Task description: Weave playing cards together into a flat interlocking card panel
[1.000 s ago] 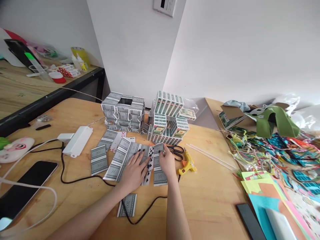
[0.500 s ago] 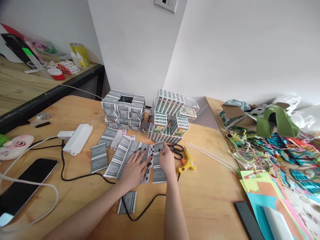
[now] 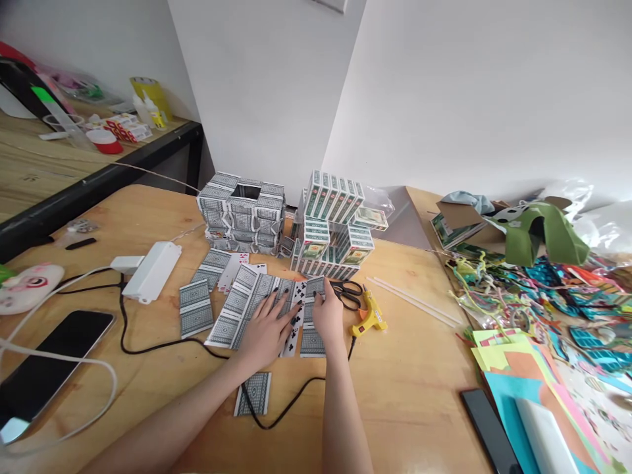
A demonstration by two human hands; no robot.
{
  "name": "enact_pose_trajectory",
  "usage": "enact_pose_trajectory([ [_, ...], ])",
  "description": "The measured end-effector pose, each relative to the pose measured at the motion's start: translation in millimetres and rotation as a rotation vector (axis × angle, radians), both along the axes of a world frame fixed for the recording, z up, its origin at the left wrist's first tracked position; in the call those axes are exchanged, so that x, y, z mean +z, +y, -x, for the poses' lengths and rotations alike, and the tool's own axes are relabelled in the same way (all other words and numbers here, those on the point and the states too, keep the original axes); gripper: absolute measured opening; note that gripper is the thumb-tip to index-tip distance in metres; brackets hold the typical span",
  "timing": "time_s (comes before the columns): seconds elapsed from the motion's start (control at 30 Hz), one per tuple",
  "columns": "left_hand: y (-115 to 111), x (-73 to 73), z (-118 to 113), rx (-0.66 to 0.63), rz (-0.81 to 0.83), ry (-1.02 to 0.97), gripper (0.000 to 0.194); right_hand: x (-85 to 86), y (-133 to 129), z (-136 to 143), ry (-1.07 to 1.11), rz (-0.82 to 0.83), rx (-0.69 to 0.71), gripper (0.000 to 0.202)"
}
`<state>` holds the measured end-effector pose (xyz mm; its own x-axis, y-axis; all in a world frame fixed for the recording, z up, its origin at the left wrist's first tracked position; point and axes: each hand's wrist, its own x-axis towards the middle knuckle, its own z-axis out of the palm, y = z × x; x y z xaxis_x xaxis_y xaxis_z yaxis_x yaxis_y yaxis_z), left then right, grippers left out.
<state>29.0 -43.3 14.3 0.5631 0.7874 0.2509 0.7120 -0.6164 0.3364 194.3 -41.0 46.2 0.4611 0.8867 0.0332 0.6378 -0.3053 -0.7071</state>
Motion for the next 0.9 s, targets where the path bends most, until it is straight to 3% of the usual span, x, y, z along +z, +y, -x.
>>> enact_pose_trajectory([
  [0.43, -2, 0.6, 2, -0.030, -0.034, 0.042, 0.044, -18.3, -4, -16, 0.294, -0.029, -0.012, 0.054],
  [0.9, -2, 1.4, 2, -0.035, -0.039, 0.049, 0.046, -8.7, -2, -17, 0.242, -0.087, 0.033, 0.052],
])
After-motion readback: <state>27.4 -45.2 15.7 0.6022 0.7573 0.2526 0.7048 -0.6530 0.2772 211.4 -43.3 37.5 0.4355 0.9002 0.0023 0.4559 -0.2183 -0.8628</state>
